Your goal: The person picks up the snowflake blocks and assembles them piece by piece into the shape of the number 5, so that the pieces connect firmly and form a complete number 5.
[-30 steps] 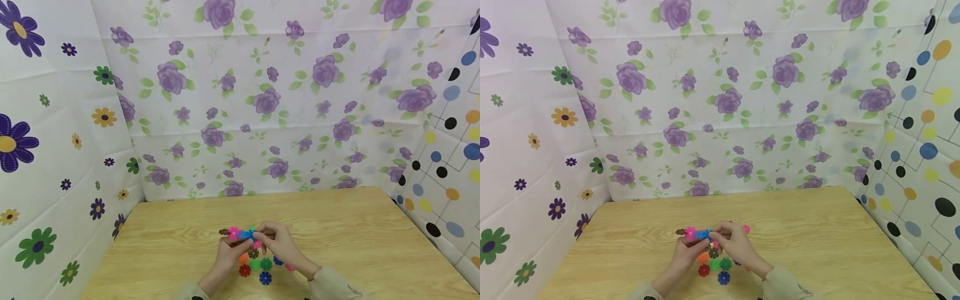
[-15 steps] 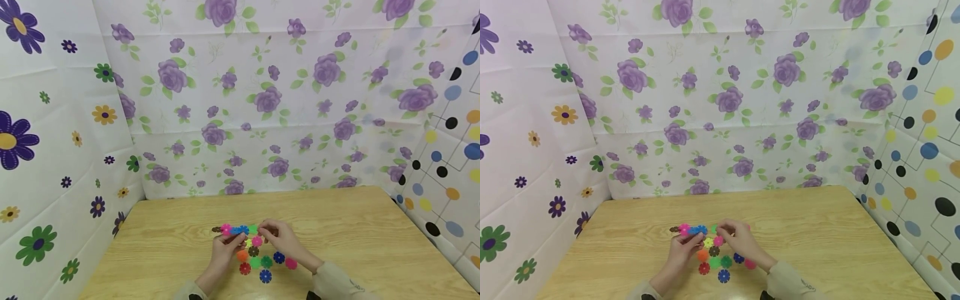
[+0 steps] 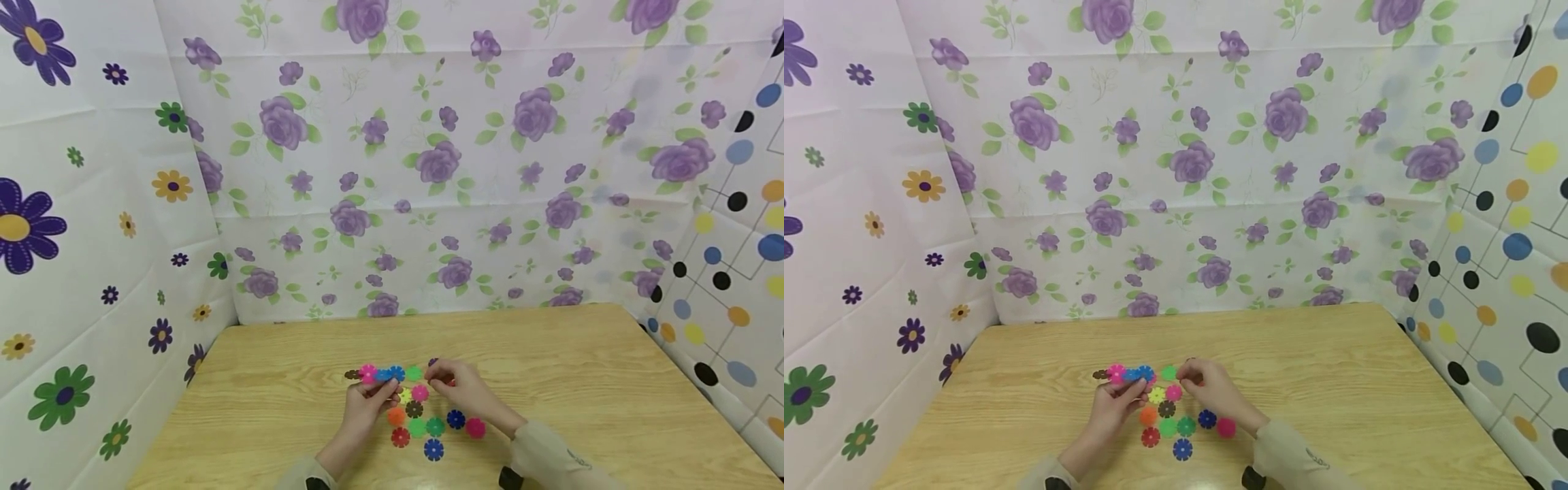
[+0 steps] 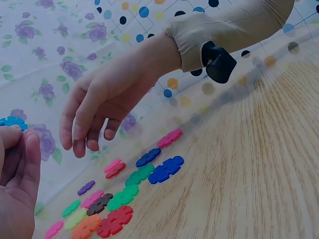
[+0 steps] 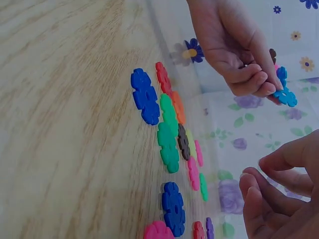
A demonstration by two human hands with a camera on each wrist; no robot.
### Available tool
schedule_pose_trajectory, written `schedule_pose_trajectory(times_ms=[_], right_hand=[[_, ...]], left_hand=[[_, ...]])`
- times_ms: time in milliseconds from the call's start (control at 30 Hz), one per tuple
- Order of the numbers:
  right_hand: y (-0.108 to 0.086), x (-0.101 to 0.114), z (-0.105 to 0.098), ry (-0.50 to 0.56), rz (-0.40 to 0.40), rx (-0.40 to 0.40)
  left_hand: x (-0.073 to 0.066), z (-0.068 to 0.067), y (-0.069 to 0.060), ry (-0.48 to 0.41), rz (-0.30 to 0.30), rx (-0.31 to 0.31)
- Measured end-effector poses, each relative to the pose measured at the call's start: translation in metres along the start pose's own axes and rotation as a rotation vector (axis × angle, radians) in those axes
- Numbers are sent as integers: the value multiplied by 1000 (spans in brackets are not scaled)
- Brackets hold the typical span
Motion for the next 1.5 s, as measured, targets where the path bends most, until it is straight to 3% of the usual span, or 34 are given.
schedule_pose_trajectory(times_ms=[267, 600, 733, 1167, 1500], right_hand=[[4, -9, 4, -17, 3, 57], [13, -18, 16, -95, 66, 221], [17, -20, 23, -159, 35, 239], [17, -19, 33, -261, 5, 169], [12, -21, 27, -111, 24, 52]], left_hand=[[-2, -2, -1, 15, -27, -6], [-9, 2, -4, 43, -89, 44], [-13, 3, -4, 71, -112, 43], [-19, 4, 0, 159, -119, 55], [-10, -1, 8, 116, -152, 26]])
Point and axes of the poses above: each hand's wrist, its own y-axis towards the middle knuckle, its own z-axis out of the palm, x = y × z, the point moved 1 cm from there along y, towards the middle knuckle, and after that the axes turned 11 degrees about -x, right-handed, at the moved point
